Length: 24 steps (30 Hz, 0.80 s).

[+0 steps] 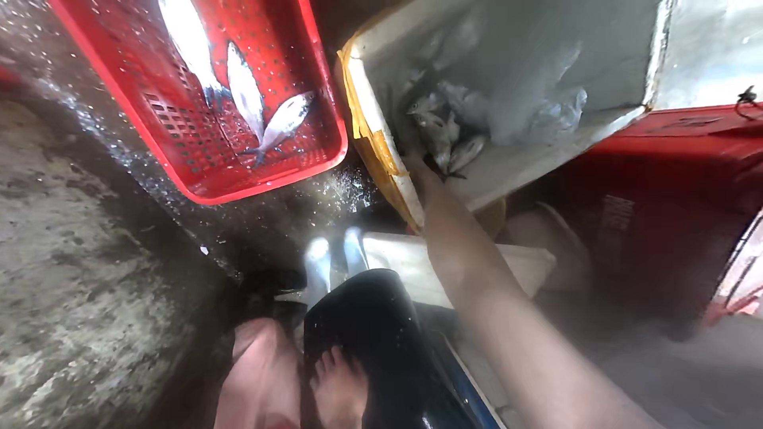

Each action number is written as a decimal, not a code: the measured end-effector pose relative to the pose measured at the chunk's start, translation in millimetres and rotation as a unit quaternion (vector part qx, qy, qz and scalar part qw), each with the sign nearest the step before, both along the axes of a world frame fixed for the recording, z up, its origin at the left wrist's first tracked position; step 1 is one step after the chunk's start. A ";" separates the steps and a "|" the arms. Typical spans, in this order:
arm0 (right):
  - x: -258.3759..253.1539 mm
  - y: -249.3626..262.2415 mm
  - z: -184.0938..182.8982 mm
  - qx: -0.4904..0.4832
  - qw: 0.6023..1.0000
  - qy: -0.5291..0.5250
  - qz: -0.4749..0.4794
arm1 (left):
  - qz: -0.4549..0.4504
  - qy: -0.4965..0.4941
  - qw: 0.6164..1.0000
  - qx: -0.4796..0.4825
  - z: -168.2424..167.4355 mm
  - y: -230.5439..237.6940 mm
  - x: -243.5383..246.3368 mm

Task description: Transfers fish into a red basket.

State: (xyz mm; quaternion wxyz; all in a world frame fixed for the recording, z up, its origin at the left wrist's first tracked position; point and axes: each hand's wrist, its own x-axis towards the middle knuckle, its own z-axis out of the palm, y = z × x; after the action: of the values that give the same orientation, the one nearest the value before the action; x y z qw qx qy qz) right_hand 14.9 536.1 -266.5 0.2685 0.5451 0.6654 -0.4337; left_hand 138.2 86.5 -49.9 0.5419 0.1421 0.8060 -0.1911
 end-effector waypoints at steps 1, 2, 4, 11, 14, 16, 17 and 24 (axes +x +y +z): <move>3.4 0.2 4.6 0.018 1.000 -0.003 0.001 | 0.005 0.003 1.000 0.003 1.4 -1.0 4.4; 6.0 1.3 10.4 0.048 0.999 -0.007 0.018 | 0.010 0.008 1.000 0.005 2.0 -0.8 8.6; 7.3 4.2 21.4 0.088 0.995 0.015 0.049 | 0.025 0.007 1.000 0.005 4.2 2.9 12.5; 24.8 6.0 79.6 0.155 0.948 0.254 -0.114 | 0.111 0.013 0.993 0.032 14.1 16.2 8.8; 31.9 -14.4 86.8 0.230 0.946 0.166 -0.155 | 0.139 0.012 0.989 0.037 16.9 17.6 -0.5; 18.2 -16.5 92.7 0.240 0.944 0.099 -0.204 | 0.184 0.033 0.979 0.078 16.1 17.6 -11.7; 16.2 -20.4 93.0 0.243 0.939 0.092 -0.224 | 0.213 0.045 0.970 0.107 22.9 12.2 -17.7; -19.6 -44.4 204.7 0.263 0.878 0.106 -0.386 | 0.477 0.107 0.826 0.279 59.0 10.4 -104.5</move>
State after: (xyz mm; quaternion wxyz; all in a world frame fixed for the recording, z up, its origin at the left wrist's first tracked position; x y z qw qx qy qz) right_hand -4.8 491.7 -61.8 -0.1451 0.7599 0.5165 -0.3671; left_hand 33.7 96.9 9.1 0.4131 -0.1362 0.8451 0.3107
